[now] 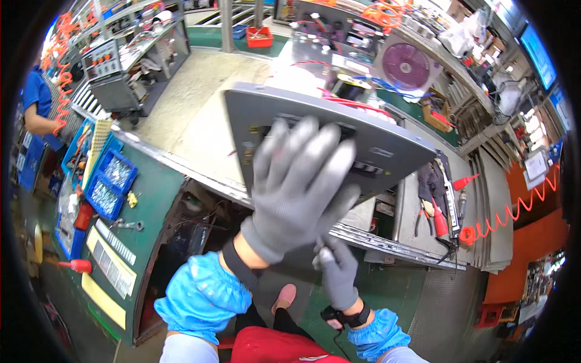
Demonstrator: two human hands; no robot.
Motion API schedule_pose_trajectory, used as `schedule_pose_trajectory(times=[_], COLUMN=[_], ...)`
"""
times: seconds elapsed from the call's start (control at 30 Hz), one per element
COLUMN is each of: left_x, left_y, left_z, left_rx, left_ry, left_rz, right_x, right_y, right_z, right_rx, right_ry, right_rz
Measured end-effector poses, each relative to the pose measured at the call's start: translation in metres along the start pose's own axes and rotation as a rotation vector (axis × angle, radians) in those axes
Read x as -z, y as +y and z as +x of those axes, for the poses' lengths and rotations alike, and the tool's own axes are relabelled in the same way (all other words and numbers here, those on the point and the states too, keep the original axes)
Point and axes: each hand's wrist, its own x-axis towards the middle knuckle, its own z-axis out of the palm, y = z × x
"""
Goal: Assembling the internal components and external chassis of an electronic inverter unit on a workshop assembly line.
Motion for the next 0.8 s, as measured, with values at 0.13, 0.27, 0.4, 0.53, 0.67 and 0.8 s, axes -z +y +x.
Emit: schedule_pose_trajectory(times=[0.13, 0.27, 0.4, 0.53, 0.67, 0.8], left_x=[0.055, 0.177, 0.299, 0.366, 0.392, 0.399], left_y=[0.0, 0.005, -0.026, -0.08, -0.129, -0.158], left_z=[-0.142, -0.271, -0.313, -0.33, -0.346, -0.348], left_rx=[0.441, 1.0, 1.079, 1.233, 1.221, 1.3], left_ry=[-0.287, -0.332, -0.136, -0.214, -0.365, -0.549], left_rz=[-0.048, 0.185, 0.581, 0.738, 0.795, 0.886], right_x=[-0.011, -0.041, -0.125, -0.231, -0.364, -0.48], right_y=[0.04, 0.047, 0.032, 0.001, -0.021, -0.021], right_z=[-0.037, -0.056, -0.067, -0.077, -0.089, -0.101], right_rx=[-0.098, -0.375, -0.377, -0.312, -0.227, -0.048], right_ry=[-0.238, -0.445, -0.685, -0.945, -1.09, -1.16], right_rz=[-0.299, -0.301, -0.356, -0.333, -0.375, -0.574])
